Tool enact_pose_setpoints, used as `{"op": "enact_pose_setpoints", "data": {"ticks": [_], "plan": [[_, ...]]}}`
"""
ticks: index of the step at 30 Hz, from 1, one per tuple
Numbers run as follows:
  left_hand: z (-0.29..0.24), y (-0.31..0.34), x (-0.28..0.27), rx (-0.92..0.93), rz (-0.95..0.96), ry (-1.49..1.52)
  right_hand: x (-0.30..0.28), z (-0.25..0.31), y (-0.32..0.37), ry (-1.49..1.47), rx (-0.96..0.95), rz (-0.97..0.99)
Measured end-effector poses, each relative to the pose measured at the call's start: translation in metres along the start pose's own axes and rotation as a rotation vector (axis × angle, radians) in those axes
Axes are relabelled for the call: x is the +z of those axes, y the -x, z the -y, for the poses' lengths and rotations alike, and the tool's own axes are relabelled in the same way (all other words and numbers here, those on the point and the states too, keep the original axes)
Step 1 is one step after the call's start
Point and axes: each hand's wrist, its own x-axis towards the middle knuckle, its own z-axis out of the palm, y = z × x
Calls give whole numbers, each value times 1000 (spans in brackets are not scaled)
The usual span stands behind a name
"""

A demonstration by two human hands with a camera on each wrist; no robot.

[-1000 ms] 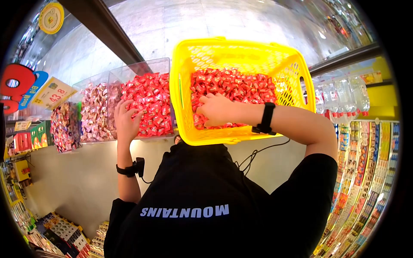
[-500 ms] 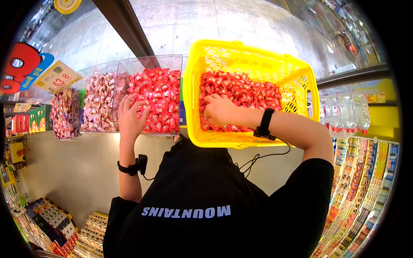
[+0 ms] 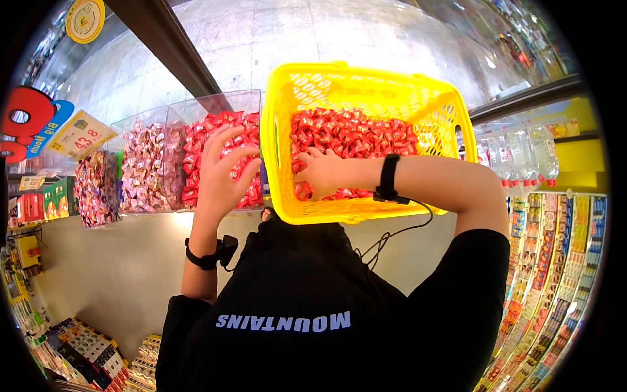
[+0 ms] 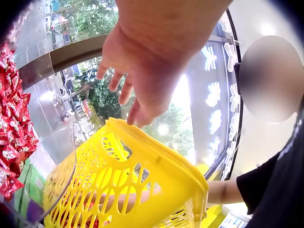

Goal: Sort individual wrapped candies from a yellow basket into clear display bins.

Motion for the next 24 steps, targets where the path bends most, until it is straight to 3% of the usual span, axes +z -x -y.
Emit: {"op": "enact_pose_setpoints", "data": {"ticks": [9, 12, 15, 19, 24], "plan": [[-2, 22, 8, -79, 38, 71, 17, -5, -26, 3, 20, -130], [-4, 23, 5, -71, 35, 74, -23, -2, -10, -73, -27, 19], [-9, 18, 2, -65, 40, 80, -47, -9, 4, -75, -93, -44], [-29, 8, -10, 13, 68, 61, -75, 25, 64, -207, -245, -548], [-39, 3, -11, 129, 47, 35, -61, 45, 91, -337, -232, -725]]}}
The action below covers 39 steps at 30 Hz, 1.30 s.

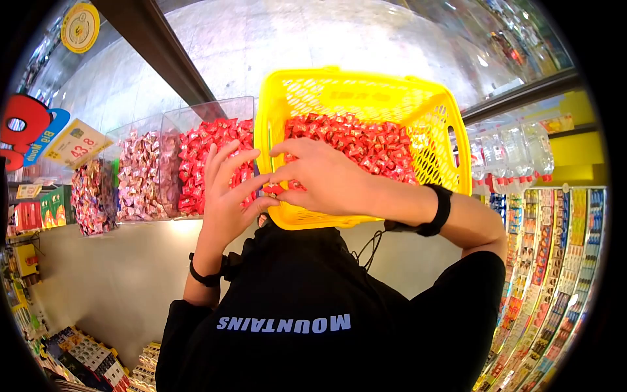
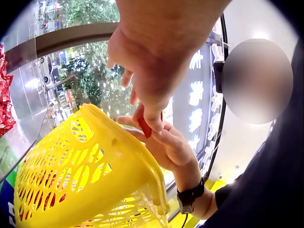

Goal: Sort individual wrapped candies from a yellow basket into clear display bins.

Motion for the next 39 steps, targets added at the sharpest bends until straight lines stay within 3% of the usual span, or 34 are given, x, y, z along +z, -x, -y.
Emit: {"op": "enact_pose_setpoints", "data": {"ticks": [11, 15, 21, 27, 29, 32, 36, 39], "plan": [[-16, -8, 17, 204, 57, -72, 1, 6, 34, 299, -101, -193], [-16, -13, 19, 151, 56, 14, -2, 1, 36, 378, -175, -231], [-5, -16, 15, 114, -12, 101, 3, -3, 28, 106, -98, -367], [18, -8, 8, 68, -99, -10, 0, -29, 8, 58, -126, -217], [34, 0, 3, 25, -165, -84, -11, -38, -2, 75, -8, -71], [68, 23, -5, -127, -145, -187, -16, -77, -17, 128, 181, 160], [119, 70, 7, -296, -60, -294, 14, -133, -36, 267, 183, 359], [134, 97, 17, -382, -10, -382, 47, -157, -46, 443, 145, 374]]}}
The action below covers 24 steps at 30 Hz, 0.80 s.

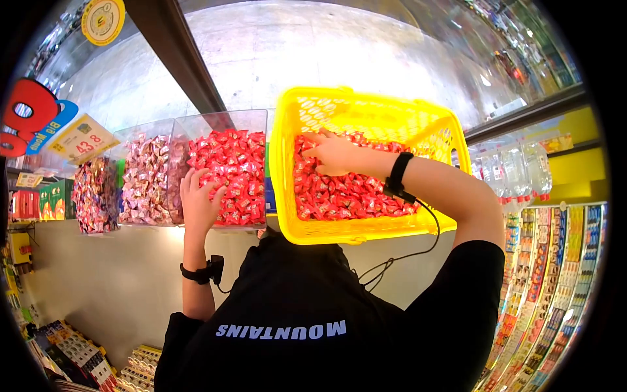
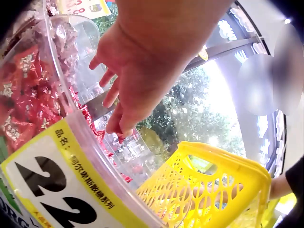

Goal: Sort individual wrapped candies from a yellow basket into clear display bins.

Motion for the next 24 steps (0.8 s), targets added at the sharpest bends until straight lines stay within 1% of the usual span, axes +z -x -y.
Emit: {"op": "enact_pose_setpoints", "data": {"ticks": [2, 5, 9, 11, 14, 17, 19, 22, 24], "plan": [[-1, 7, -1, -31, -7, -39, 20, -8, -13, -3, 3, -17], [-4, 12, -2, -68, -4, -29, 27, -6, -22, 72, 55, -24], [-20, 0, -10, -21, -50, 45, 28, -2, -22, 71, 36, -131], [-31, -11, -20, -5, -63, 107, 17, 0, -16, 38, -6, -174], [-50, -28, -34, 54, -87, 190, -26, 8, -3, -71, -84, -75], [-72, -47, -49, 131, -89, 252, -63, 29, 22, -193, -242, -182], [-84, -58, -49, 183, -88, 338, -86, 48, 41, -209, -310, -238], [-97, -65, -43, 246, -59, 437, -96, 68, 67, -221, -373, -290], [-107, -68, -42, 327, -47, 483, -99, 79, 80, -271, -410, -308]]}}
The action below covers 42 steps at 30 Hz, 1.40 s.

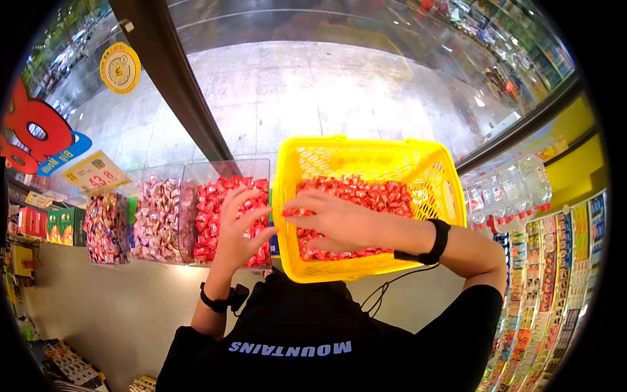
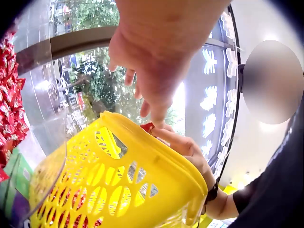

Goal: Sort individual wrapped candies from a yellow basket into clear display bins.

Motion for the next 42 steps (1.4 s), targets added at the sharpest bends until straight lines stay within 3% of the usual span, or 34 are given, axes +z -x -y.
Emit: {"op": "enact_pose_setpoints", "data": {"ticks": [11, 13, 14, 18, 19, 23, 26, 28, 33, 36, 40, 42], "plan": [[-6, -9, 16, 115, -102, -56, 3, 7, 12, -270, -5, -78], [-3, -7, 10, 113, -149, -110, 7, -8, 15, -234, 107, -121], [2, -4, 5, 76, -164, -122, 10, -20, 16, -216, 163, -141], [38, 27, -6, -62, -149, -247, 42, -89, 29, 31, 323, 79], [43, 34, -8, -89, -125, -303, 36, -88, 21, 3, 441, 268], [86, 82, -2, -233, 32, -475, 85, -130, 22, 192, 344, 302], [105, 114, 8, -337, 101, -447, 120, -150, 25, 162, 446, 217], [116, 128, 16, -373, 123, -422, 124, -146, 21, 174, 549, 262], [116, 131, 25, -380, 155, -433, 130, -148, 15, 231, 461, 433], [116, 128, 25, -390, 180, -440, 143, -164, 22, 164, 270, 471], [119, 129, 26, -395, 213, -458, 130, -151, 33, 145, 124, 445], [121, 129, 26, -404, 233, -464, 130, -154, 38, 88, 169, 406]]}}
